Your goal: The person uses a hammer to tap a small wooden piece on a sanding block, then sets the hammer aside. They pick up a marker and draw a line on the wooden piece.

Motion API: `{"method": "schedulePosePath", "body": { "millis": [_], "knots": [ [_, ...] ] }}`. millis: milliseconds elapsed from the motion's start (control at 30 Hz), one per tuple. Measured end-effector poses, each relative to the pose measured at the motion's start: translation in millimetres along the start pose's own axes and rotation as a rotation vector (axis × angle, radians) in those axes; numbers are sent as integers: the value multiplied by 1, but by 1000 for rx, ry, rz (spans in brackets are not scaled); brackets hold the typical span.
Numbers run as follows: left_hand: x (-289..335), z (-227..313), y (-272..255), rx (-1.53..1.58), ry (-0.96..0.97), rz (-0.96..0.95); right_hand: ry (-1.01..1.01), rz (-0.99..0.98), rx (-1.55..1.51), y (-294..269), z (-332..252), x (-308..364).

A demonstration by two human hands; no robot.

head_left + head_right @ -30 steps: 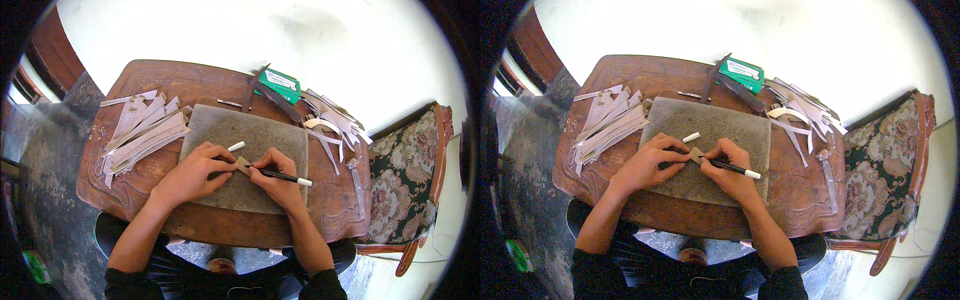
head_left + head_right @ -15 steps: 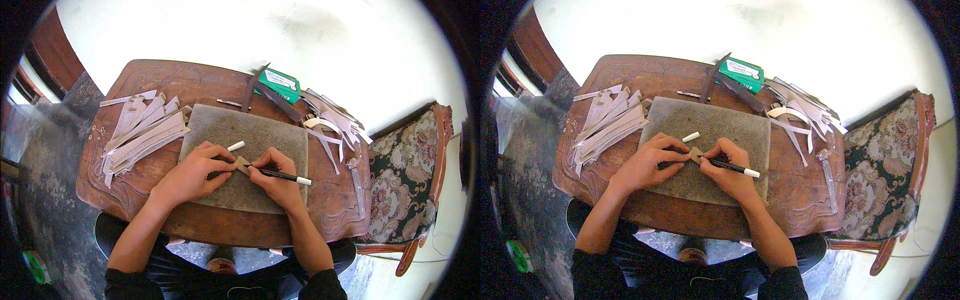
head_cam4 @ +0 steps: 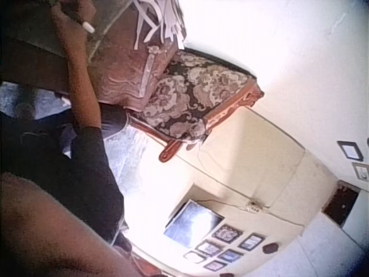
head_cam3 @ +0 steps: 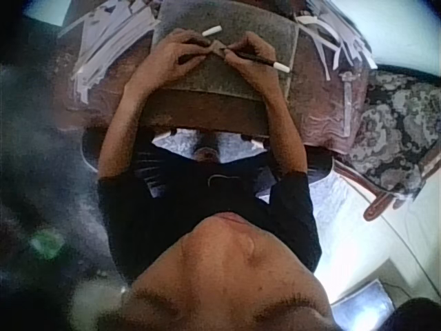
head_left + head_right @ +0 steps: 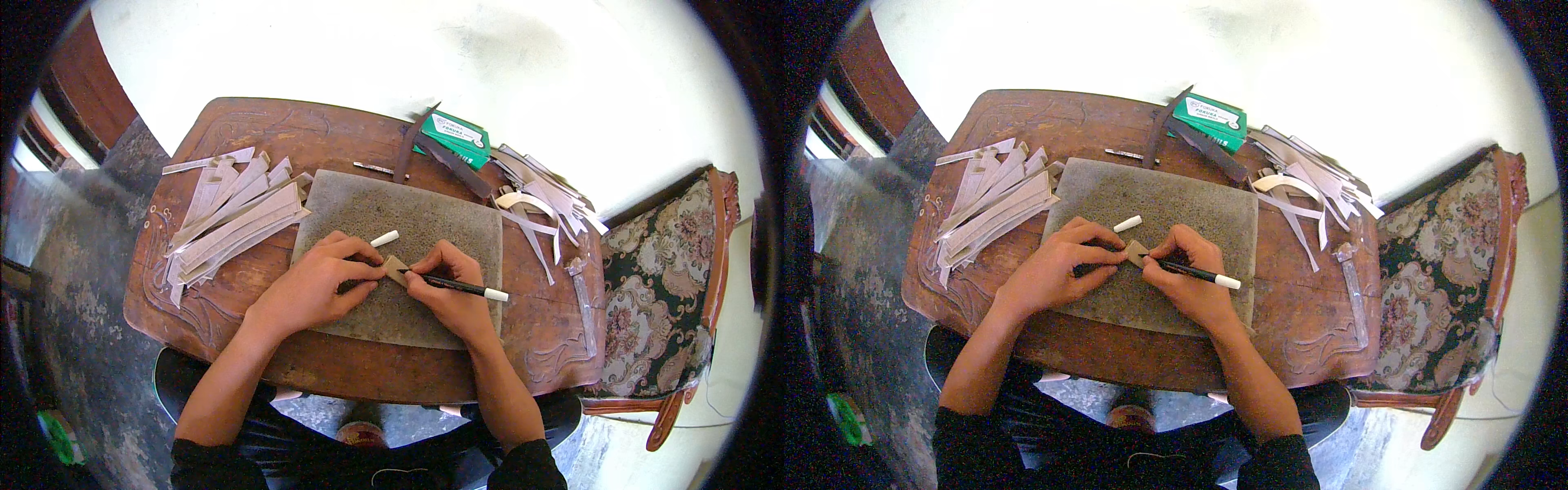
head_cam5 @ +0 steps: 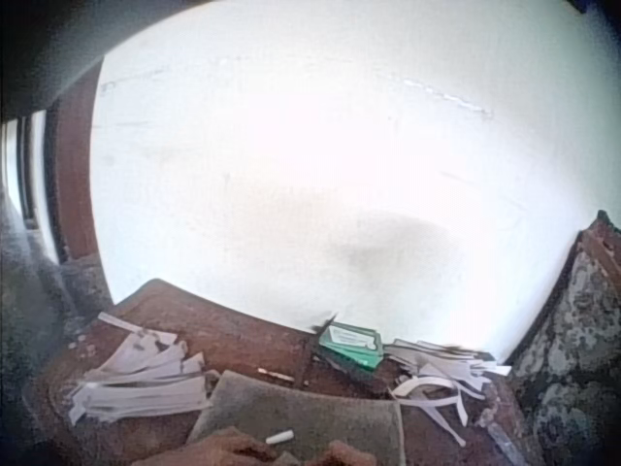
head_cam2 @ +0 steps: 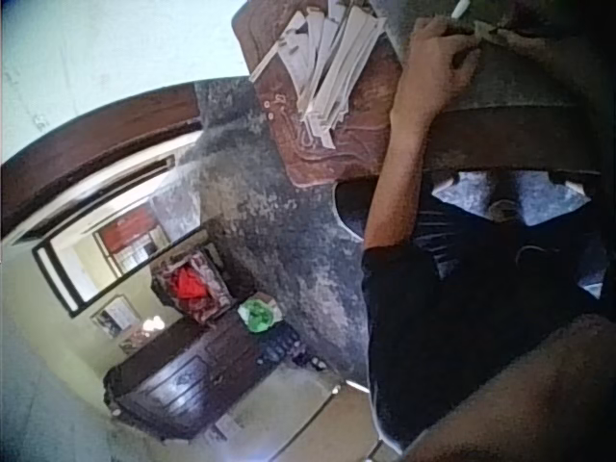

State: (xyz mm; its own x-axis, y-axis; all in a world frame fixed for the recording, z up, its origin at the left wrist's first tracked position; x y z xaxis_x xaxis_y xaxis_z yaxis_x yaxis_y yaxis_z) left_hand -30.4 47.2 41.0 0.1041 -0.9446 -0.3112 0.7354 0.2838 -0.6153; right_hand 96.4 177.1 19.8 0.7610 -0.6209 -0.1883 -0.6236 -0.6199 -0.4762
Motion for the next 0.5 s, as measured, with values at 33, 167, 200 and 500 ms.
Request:
{"method": "schedulePosePath", "body": {
  "millis": [33, 167, 200, 500],
  "knots": [
    [0, 0, 0, -1, 1, -1, -4, 2, 3, 0, 0, 0],
    [0, 1, 0, -2, 8, -5, 15, -5, -21, 1, 1, 0],
    [0, 1, 0, -2, 9, -5, 14, -4, -17, 1, 3, 0],
    [0, 0, 0, -13, 5, -8, 17, -12, 5, 0, -1, 0]
  ]
}}
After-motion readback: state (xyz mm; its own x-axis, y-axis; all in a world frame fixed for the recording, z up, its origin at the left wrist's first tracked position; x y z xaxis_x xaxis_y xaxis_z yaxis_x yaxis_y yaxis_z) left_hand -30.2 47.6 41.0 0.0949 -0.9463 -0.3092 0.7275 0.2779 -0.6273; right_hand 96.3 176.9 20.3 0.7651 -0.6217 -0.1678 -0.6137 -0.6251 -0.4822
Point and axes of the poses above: each hand's wrist, its own x-axis away from the middle knuckle, its own y-axis out of the palm, z = x × y, the point moved 8 cm from there along -x, towards the middle knuckle, and after that the axes turned 3 degrees about x, right-handed, at the moved point
